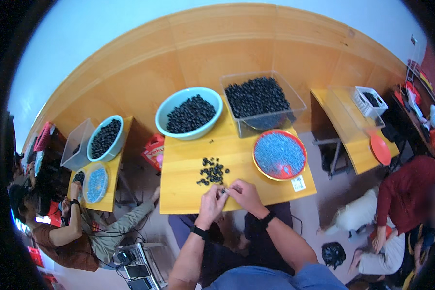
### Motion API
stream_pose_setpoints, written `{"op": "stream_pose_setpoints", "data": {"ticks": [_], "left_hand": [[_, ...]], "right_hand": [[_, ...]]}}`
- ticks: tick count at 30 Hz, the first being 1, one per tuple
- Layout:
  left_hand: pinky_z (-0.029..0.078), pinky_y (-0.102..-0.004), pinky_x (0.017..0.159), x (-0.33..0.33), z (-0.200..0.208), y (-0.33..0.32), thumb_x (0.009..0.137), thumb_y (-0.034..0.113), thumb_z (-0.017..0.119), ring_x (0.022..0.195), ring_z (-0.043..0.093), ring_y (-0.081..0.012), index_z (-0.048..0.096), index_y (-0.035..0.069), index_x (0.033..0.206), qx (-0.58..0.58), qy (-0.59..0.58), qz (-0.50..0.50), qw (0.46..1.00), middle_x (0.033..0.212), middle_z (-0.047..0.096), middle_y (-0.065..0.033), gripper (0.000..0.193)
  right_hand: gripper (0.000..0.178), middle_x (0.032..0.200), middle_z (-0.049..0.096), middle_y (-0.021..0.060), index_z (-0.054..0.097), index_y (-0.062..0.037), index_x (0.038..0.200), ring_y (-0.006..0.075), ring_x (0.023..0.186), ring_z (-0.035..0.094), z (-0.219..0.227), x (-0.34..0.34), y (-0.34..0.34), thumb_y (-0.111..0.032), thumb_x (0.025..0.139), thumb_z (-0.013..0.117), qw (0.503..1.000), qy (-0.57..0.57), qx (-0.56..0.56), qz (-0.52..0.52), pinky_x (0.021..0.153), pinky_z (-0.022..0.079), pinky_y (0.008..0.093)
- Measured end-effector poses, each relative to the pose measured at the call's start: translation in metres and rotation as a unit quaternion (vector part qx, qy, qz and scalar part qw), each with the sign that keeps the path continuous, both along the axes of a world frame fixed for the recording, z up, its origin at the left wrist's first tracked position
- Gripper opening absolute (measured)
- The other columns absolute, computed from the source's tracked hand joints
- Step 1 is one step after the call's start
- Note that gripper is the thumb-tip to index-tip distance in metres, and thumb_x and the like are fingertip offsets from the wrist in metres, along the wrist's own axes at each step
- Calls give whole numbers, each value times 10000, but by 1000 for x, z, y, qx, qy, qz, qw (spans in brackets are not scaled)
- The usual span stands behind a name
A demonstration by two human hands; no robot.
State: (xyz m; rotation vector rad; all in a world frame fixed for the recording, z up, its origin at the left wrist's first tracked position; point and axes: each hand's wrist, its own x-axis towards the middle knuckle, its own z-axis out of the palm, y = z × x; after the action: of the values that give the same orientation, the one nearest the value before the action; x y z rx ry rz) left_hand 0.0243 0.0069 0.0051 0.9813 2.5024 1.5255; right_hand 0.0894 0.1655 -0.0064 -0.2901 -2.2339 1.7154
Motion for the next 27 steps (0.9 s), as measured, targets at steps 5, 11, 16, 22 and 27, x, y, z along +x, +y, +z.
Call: {"op": "stream_pose_setpoints", "data": {"ticks": [5,11,16,22,27], "left_hand": [[468,-305,559,-8,1,2,905,154,773,574,554,-139,662,10,1076,14,-51,6,999,650,578,-58,249],[420,-235,594,-41,17,-7,892,131,783,626,459,-52,684,2,1070,62,-222,-22,973,671,531,51,241],[488,-291,607,-99,125,-10,911,146,748,645,601,-119,683,22,1092,-104,-39,-37,993,725,650,-45,229],[574,-448,779,-210,180,1,884,133,724,897,715,-395,555,121,1363,-175,165,64,968,949,736,-184,509],[567,-442,784,-212,161,0,891,155,725,901,724,-362,606,84,1297,-183,164,57,968,981,734,-201,430]], "right_hand": [[181,699,658,34,649,14,855,55,643,568,-6,-3,1,-137,902,738,996,47,-70,-18,590,469,258],[120,733,650,-7,653,3,869,29,667,563,5,-2,4,-72,916,733,996,27,-82,4,596,443,214],[150,730,642,-16,655,0,863,22,664,549,4,6,2,-105,926,742,995,24,-96,14,596,445,214],[185,728,662,58,661,3,866,104,647,607,7,6,-1,-153,923,741,998,9,-52,24,605,489,273],[219,737,683,137,651,3,861,207,644,676,12,1,1,-188,918,740,999,33,-23,11,605,518,343]]}}
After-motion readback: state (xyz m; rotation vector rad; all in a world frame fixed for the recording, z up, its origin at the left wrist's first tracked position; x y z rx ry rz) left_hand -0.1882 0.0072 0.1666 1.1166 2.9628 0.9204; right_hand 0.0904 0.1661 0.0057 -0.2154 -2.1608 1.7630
